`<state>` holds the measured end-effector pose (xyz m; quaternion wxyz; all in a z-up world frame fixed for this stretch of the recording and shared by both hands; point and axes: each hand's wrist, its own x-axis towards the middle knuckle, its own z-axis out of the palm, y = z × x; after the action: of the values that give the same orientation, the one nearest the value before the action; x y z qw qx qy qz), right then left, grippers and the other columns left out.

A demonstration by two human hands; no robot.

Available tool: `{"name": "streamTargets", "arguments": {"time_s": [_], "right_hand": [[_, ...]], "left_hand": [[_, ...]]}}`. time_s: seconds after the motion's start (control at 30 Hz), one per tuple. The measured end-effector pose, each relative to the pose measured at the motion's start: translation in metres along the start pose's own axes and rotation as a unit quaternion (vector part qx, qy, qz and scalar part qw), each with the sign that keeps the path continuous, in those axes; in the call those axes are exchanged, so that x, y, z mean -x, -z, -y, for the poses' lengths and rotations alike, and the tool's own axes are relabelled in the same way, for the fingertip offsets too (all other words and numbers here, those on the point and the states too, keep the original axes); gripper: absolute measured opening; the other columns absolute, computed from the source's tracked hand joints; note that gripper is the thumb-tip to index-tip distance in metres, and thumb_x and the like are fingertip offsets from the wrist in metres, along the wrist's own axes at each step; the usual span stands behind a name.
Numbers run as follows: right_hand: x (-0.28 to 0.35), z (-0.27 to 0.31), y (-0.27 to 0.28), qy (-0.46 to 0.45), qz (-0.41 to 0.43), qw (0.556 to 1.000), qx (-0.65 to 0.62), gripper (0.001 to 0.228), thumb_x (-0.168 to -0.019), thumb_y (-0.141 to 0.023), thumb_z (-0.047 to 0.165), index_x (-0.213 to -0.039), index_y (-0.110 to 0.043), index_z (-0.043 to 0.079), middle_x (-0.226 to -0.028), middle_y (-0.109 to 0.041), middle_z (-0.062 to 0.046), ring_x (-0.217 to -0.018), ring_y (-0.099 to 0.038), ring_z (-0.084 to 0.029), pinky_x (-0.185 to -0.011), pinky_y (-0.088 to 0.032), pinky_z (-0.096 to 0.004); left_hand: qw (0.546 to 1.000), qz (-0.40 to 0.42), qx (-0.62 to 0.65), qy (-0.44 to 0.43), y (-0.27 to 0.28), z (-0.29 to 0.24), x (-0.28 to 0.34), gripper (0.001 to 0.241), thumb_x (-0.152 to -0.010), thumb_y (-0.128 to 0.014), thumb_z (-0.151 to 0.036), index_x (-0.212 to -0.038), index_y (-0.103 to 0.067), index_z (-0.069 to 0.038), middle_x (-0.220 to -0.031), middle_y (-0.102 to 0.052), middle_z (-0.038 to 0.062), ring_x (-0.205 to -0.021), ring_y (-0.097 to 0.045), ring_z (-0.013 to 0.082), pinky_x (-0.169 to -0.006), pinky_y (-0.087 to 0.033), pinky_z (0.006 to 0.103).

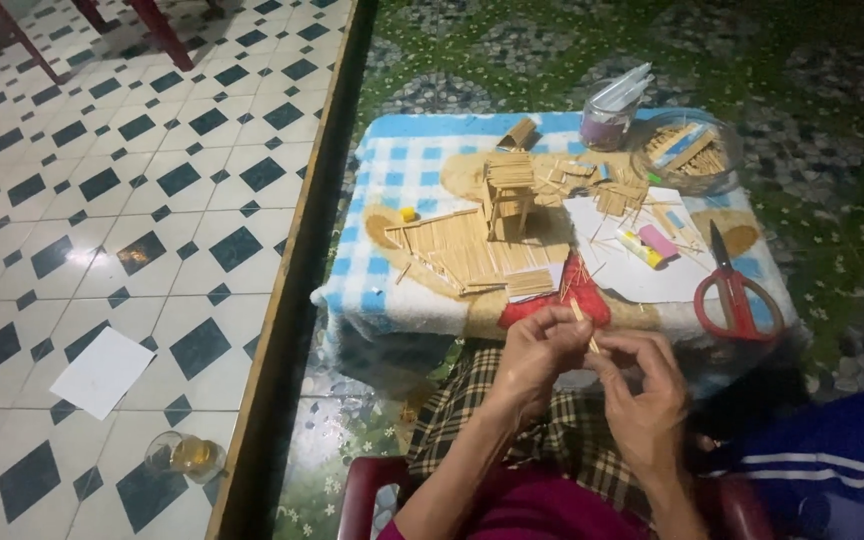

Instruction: The person assembles a small wooden structure using thin wooden sticks, arranging and stacking them on a patterned mat. They handle the sticks by hand, occasionally picking up and placing them to build the model.

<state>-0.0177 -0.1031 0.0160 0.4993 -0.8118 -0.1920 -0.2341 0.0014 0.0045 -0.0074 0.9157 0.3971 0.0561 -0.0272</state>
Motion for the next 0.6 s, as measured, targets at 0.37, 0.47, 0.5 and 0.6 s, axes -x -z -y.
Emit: {"name": "streamTargets", "arguments": {"time_s": [0.37,0.47,0.5,0.6], "right_hand": [[0.004,-0.004,0.007,-0.071,-0.028,0.996,-0.052,0.012,-0.076,-0.056,0.009,-0.086,-0.055,0.002,-0.086,-0.051,-0.009,-0.074,-0.053,-0.015,-0.072,-0.043,-0.024],[0.004,-0.001,0.013,-0.137,-0.041,0.987,-0.075,0.022,-0.076,-0.057,0.012,-0.094,-0.054,0.001,-0.086,-0.053,-0.009,-0.071,-0.055,-0.014,-0.071,-0.043,-0.023],[0.003,0.001,0.015,-0.184,-0.041,0.979,-0.082,0.028,-0.074,-0.058,0.013,-0.099,-0.053,0.001,-0.088,-0.057,-0.010,-0.079,-0.054,-0.015,-0.073,-0.042,-0.024],[0.001,0.002,0.021,-0.190,-0.030,0.972,-0.133,0.037,-0.073,-0.056,0.008,-0.108,-0.047,-0.001,-0.089,-0.055,-0.011,-0.077,-0.052,-0.015,-0.072,-0.042,-0.022]], "left_hand": [[0.983,0.045,-0.175,-0.038,-0.016,-0.019,0.016,0.016,-0.075,-0.061,-0.015,-0.085,-0.059,-0.003,-0.067,-0.059,0.007,-0.059,-0.056,0.0135,-0.058,-0.048,0.0243],[0.985,0.076,-0.157,-0.012,-0.013,-0.012,0.013,0.016,-0.076,-0.061,-0.014,-0.085,-0.059,-0.002,-0.062,-0.058,0.006,-0.054,-0.055,0.0112,-0.054,-0.048,0.0219],[0.985,0.088,-0.146,0.000,-0.011,-0.008,0.011,0.014,-0.076,-0.060,-0.013,-0.084,-0.059,-0.001,-0.060,-0.057,0.006,-0.051,-0.055,0.0106,-0.052,-0.048,0.0210],[0.972,0.118,-0.204,0.018,-0.019,-0.019,0.018,0.011,-0.078,-0.059,-0.015,-0.080,-0.060,-0.004,-0.061,-0.056,0.004,-0.052,-0.053,0.0103,-0.052,-0.045,0.0214]]}}
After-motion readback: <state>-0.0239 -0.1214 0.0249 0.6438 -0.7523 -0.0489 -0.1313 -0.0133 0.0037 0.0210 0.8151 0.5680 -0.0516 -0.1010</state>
